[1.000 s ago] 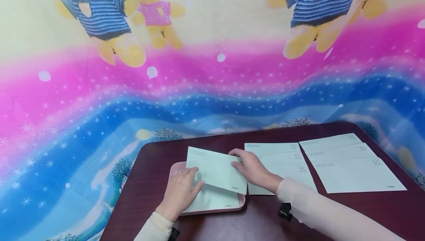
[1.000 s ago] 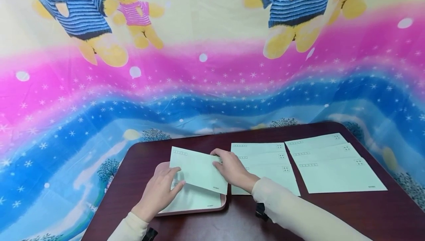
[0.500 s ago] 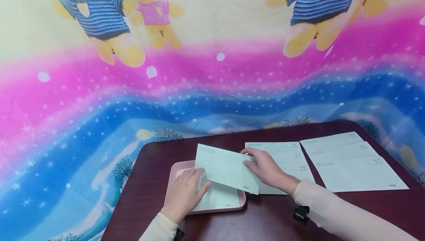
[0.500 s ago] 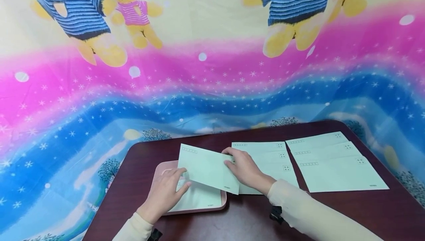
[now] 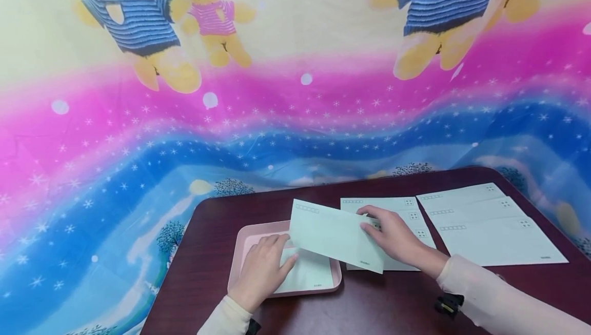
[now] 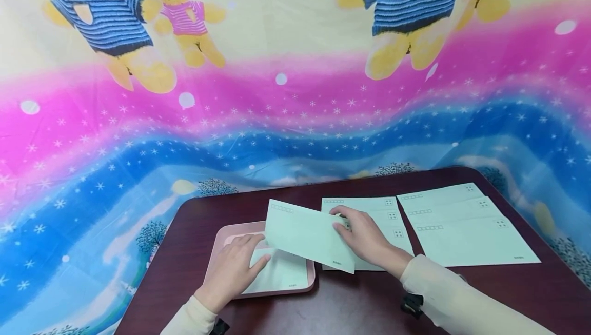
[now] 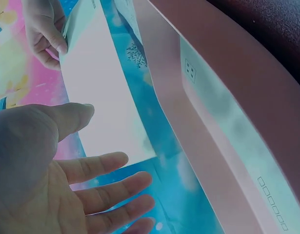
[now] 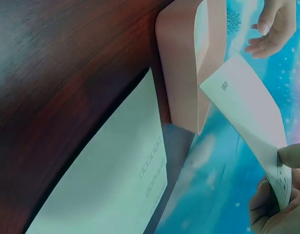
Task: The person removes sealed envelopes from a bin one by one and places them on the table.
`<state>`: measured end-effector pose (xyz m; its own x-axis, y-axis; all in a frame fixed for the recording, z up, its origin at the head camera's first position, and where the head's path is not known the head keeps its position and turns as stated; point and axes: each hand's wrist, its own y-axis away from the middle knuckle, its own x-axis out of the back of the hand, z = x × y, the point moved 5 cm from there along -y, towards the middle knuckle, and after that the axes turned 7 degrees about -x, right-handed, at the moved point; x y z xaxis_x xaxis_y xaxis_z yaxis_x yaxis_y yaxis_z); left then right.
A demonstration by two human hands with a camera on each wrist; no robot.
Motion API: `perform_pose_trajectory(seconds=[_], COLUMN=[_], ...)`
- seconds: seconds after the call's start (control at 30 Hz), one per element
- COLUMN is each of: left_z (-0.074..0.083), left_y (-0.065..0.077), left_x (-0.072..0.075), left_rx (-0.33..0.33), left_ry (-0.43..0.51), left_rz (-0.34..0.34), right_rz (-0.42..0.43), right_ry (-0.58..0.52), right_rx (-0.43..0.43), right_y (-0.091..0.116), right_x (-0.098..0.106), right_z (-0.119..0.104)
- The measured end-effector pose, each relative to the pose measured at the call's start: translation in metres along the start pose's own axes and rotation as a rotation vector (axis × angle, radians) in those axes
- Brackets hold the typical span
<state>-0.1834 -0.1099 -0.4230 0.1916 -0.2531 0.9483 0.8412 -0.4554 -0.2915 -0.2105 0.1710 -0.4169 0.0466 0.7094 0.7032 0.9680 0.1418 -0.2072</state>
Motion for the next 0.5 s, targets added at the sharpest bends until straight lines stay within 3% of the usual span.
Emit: perform_pose_trajectory(seconds=[0.5], left_z=[0.013], left_y=[-0.005], left_x=[-0.006], left_rx=[-0.025], left_ry=[-0.022], left_rz=[-0.005], right_rz=[0.001], right_ry=[0.020], right_rx=[-0.041], right_y=[0.020], right_x=[0.034], right_z=[0.029])
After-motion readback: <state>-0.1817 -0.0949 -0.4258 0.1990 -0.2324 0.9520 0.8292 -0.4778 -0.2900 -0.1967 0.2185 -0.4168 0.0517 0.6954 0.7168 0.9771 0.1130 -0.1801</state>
